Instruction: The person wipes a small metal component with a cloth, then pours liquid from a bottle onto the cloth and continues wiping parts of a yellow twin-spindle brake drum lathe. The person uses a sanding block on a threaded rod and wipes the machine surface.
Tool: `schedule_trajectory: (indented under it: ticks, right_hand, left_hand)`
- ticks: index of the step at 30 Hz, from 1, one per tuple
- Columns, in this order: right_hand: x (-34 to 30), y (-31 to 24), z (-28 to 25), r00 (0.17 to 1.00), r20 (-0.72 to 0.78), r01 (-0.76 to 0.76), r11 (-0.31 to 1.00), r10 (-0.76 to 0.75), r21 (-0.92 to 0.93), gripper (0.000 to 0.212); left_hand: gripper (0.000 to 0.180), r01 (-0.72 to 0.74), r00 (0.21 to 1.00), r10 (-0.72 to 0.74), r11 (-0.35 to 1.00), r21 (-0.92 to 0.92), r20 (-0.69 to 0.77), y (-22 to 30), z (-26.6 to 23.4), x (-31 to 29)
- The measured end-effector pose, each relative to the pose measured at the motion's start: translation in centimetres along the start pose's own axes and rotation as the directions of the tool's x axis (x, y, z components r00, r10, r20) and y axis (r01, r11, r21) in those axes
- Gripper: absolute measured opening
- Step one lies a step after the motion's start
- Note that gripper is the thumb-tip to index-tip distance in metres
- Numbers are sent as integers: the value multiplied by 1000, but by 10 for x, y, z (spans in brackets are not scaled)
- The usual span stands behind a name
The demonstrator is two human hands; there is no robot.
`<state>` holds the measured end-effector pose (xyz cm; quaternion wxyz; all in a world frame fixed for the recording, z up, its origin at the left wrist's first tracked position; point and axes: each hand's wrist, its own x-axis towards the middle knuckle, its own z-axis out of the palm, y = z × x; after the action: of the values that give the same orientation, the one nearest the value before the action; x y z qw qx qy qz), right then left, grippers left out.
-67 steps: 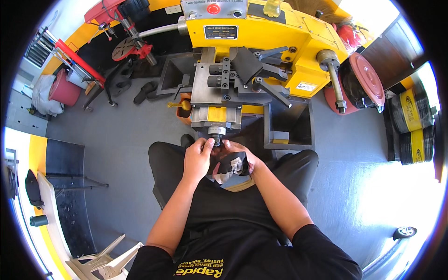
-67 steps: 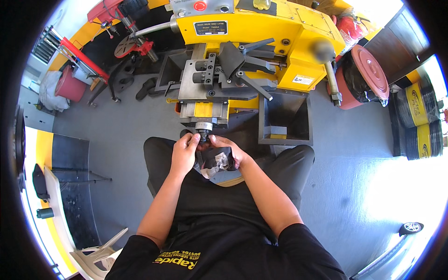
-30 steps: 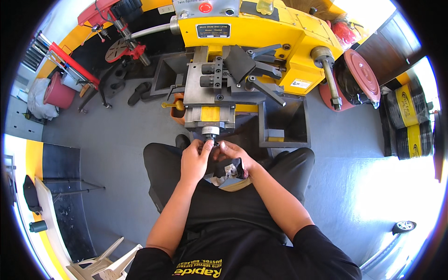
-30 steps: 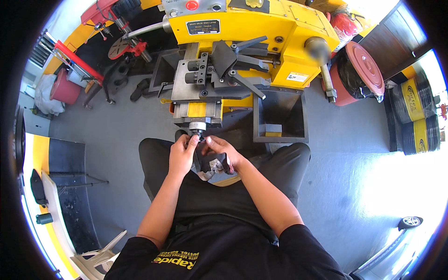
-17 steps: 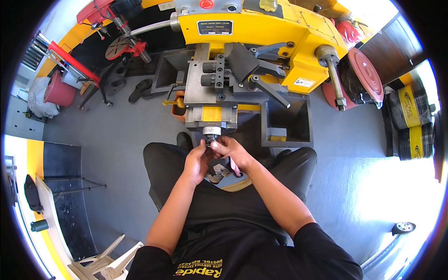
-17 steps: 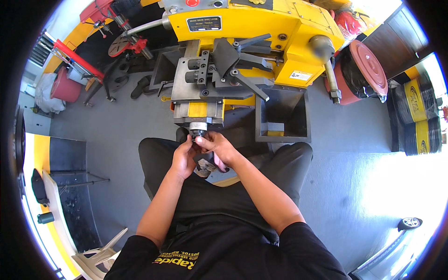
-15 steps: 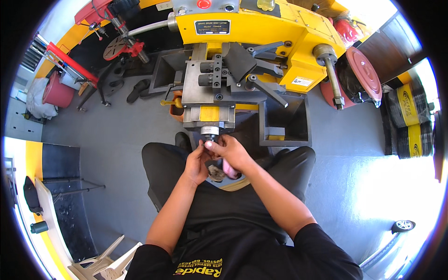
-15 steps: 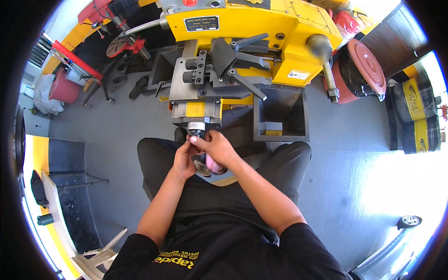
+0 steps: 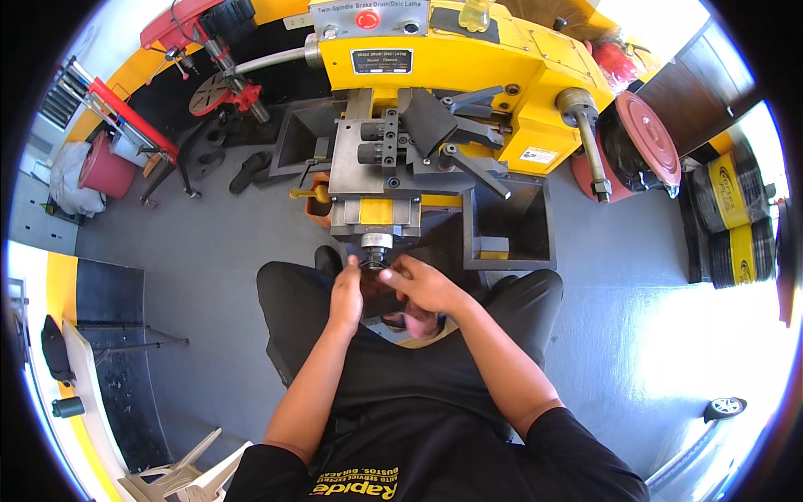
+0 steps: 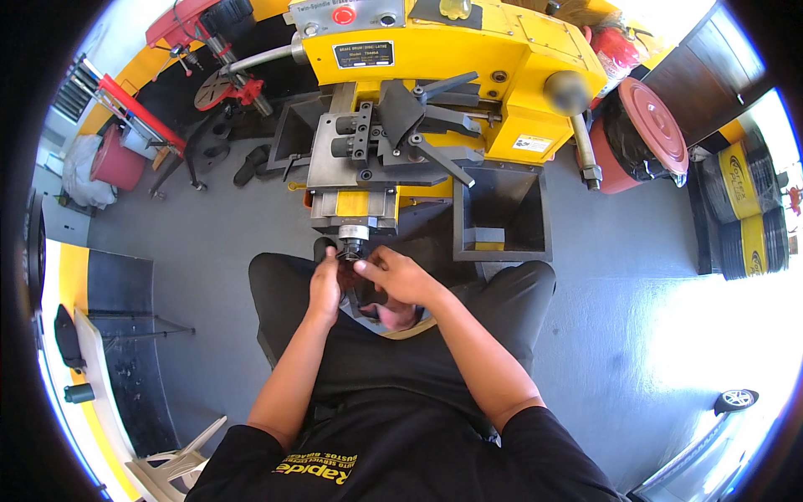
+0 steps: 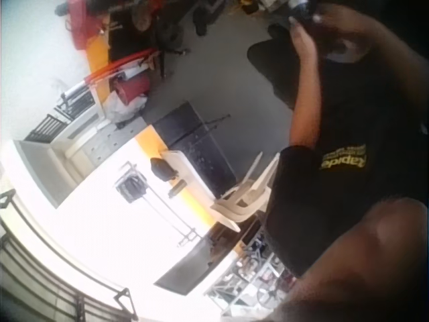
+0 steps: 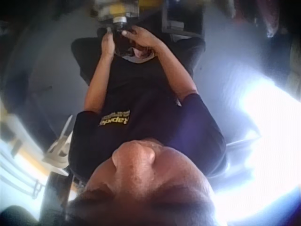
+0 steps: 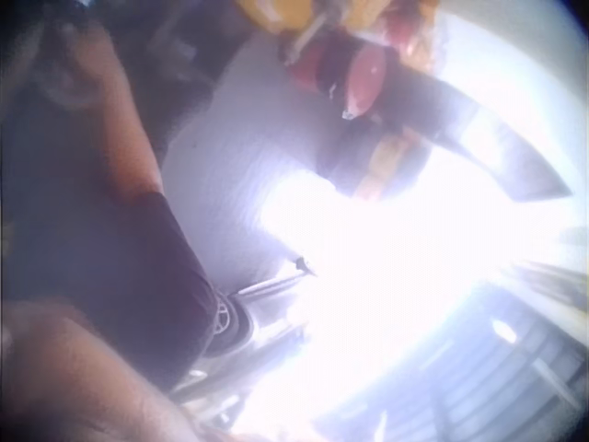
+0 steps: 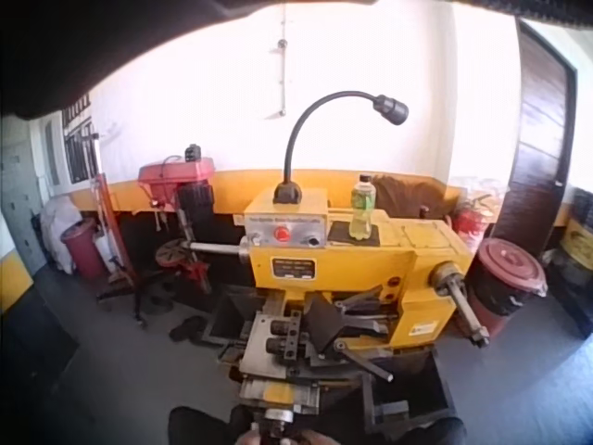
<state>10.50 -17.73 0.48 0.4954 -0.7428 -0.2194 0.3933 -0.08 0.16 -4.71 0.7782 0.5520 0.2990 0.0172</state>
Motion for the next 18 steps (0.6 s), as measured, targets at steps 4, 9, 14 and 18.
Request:
schedule_trajectory:
  ticks: [4,9,14,18]
  right_hand:
    - [-2,15,-3,970,242,-128,918,36,376,70]
    - [28,49,1,943,314,-69,863,-107,500,80]
    - [34,46,17,955,229,-15,744,-187,668,91]
    - [29,20,-2,951,309,-68,954,-27,291,81]
  left_hand:
    - [56,-309,941,338,824,475,26,25,5,-11]
    - [54,-299,948,312,788,538,69,47,8,-17]
    - [52,-242,966,199,924,297,168,49,6,-9]
    - [50,24,976,-24,1000,4,215,30,-12,0]
